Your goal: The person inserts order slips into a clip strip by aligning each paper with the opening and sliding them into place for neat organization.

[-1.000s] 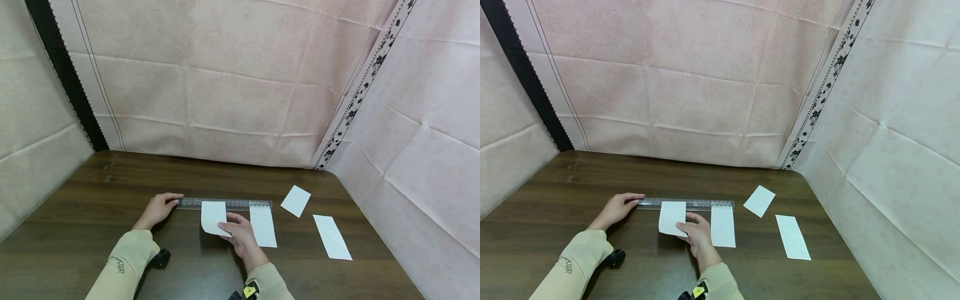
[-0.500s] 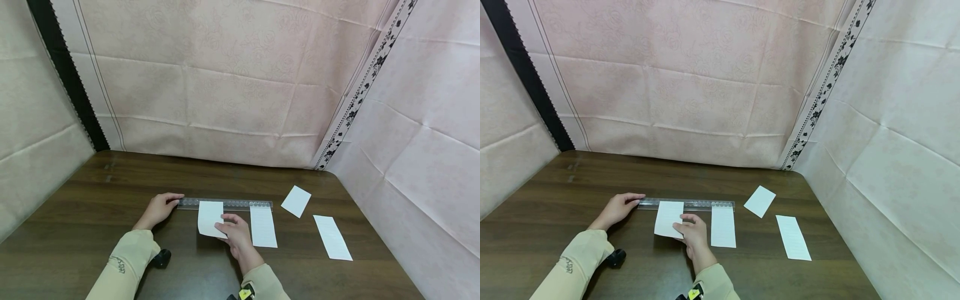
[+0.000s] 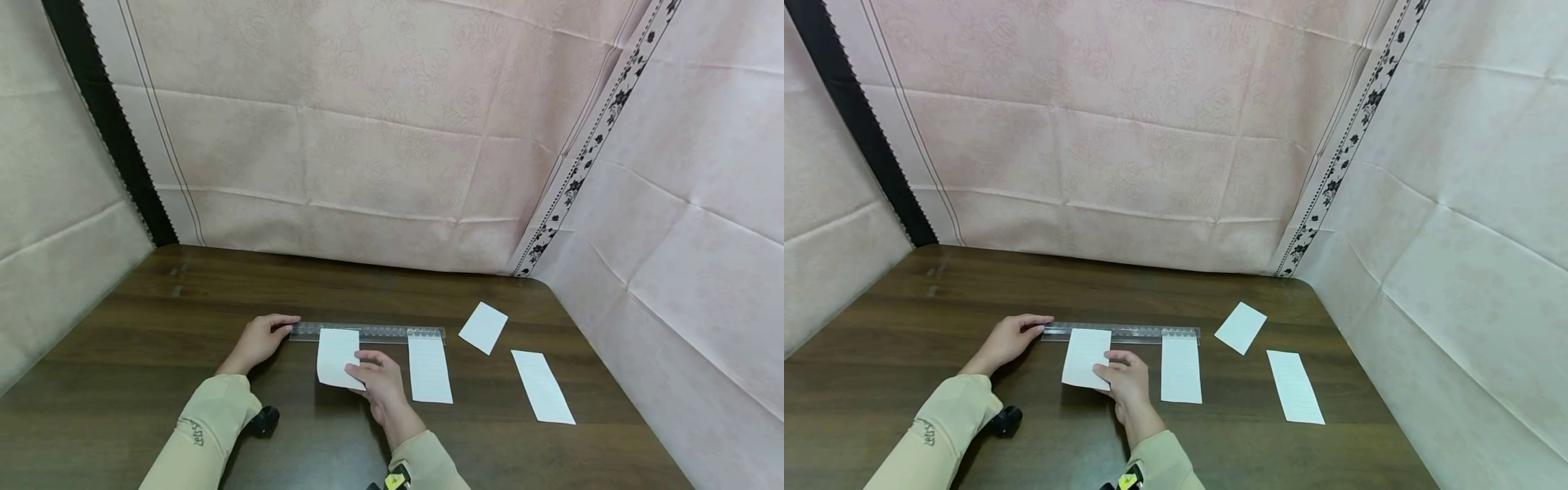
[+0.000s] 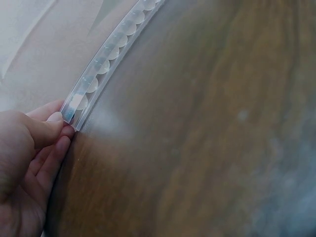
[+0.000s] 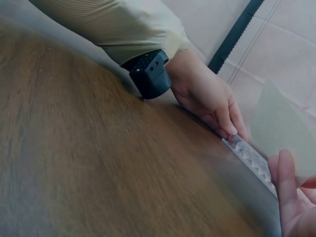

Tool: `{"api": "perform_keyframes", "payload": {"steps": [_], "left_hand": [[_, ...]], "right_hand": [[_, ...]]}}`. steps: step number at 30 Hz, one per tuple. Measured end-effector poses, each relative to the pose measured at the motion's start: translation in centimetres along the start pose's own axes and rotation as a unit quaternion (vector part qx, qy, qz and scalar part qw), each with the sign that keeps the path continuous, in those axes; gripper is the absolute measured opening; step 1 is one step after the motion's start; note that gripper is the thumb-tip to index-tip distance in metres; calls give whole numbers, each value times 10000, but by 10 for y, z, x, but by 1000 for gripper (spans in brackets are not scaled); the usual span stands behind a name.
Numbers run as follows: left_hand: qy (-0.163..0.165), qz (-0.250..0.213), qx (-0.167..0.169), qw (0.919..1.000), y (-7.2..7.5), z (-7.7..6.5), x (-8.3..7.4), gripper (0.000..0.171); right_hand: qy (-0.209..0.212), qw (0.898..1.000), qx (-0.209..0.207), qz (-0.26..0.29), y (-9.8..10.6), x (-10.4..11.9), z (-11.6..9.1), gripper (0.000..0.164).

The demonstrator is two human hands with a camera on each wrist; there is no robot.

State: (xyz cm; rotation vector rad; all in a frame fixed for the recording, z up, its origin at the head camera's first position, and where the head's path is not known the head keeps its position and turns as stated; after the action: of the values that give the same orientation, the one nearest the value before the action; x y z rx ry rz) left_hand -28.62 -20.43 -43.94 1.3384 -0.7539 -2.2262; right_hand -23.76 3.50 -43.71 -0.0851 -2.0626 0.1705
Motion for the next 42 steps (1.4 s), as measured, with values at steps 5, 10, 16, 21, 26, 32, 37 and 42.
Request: {"api": "perform_keyframes", "payload": {"steps": [5, 10, 16, 21, 26, 32, 37, 42], "left_hand": [[35, 14, 33, 10000, 0, 0, -1, 27], [81, 23, 26, 10000, 0, 0, -1, 27], [164, -30, 23, 9999, 0, 1, -1, 27], [122, -38, 34, 9999, 0, 1, -1, 27], [120, -53, 44, 9999, -1, 1, 0, 27], [132, -21, 33, 9999, -1, 1, -1, 27], [145, -16, 43, 9999, 0, 0, -3, 27], [168, -23, 30, 9999, 0, 0, -3, 27]], "right_hand": [[12, 9999, -1, -106, -2, 0, -2, 28], [12, 10000, 40, -68, -4, -1, -2, 28], [15, 10000, 38, -8, -5, -2, -2, 27], [26, 10000, 61, 27, -7, -3, -2, 26], [31, 10000, 83, 31, -11, -4, -2, 26], [31, 9999, 123, 64, -14, -5, -3, 26], [56, 9997, 204, 114, -15, -6, -4, 26], [66, 9997, 212, 113, -18, -7, -4, 27]]}}
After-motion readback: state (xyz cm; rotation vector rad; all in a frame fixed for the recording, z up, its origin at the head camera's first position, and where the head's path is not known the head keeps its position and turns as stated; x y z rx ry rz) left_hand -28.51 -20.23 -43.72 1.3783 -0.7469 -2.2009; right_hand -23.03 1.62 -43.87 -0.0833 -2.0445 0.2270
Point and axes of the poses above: each hand's wrist, its own z-axis towards the middle knuckle, its own y-axis out of the back of the hand, x = y × z, the point moved 1 cm from there along z, towards the middle knuckle, and after that the axes turned 15 degrees about -y, right-handed, at the moved point
